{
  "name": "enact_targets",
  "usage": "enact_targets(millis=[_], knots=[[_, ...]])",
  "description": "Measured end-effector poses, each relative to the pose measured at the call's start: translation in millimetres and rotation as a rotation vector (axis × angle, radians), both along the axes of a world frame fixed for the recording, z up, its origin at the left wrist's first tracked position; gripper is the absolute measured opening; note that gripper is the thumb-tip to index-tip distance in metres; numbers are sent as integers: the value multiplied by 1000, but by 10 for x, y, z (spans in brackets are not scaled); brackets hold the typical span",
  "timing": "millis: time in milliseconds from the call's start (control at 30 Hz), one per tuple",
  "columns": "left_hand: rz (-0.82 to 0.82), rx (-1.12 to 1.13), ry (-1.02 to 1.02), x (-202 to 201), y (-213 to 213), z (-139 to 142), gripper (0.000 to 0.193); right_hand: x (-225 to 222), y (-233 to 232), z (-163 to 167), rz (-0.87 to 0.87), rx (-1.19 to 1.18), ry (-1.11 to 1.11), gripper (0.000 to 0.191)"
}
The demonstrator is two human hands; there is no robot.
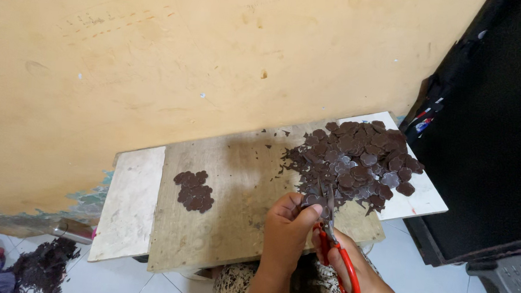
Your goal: The person uses red-handled scissors to trim the edges of small dark brown flower-shaped pieces. They hold each piece in the left hand and cut with the right, placing finished pieces on a wooden board. The task continues repeatedly throughout the clip.
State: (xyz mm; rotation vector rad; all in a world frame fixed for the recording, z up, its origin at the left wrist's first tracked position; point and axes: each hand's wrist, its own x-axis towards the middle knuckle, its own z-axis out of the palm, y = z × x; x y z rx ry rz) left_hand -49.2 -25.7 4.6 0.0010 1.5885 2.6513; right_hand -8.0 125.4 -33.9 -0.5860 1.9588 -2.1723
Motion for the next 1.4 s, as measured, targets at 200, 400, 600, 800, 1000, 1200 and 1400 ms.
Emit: enact_targets(millis=[200, 400, 600, 800, 1000, 1200, 1400], knots=[[-76, -60, 18, 13, 14, -39, 4, 6, -16, 7, -34, -18, -11, 72], [-38, -9, -15, 11, 45, -53, 14, -29, 14, -20, -2, -36, 6, 69], [-5, -10, 56, -15, 60, -107, 12, -55, 33, -71, -16, -26, 9, 65], [13, -28, 40, -31, 41, -129, 11, -66, 71, -81, -10, -30, -39, 62], [35, -56, 15, -58, 32, -152, 12, -71, 89, -89, -14, 2, -56, 59], [27, -48, -9, -81, -9, -162, 12, -93, 99, -150, -10, 28, -66, 56], [24, -43, -6, -81, -47, -102, 12, -115, 123, -198, 17, 47, -89, 56]])
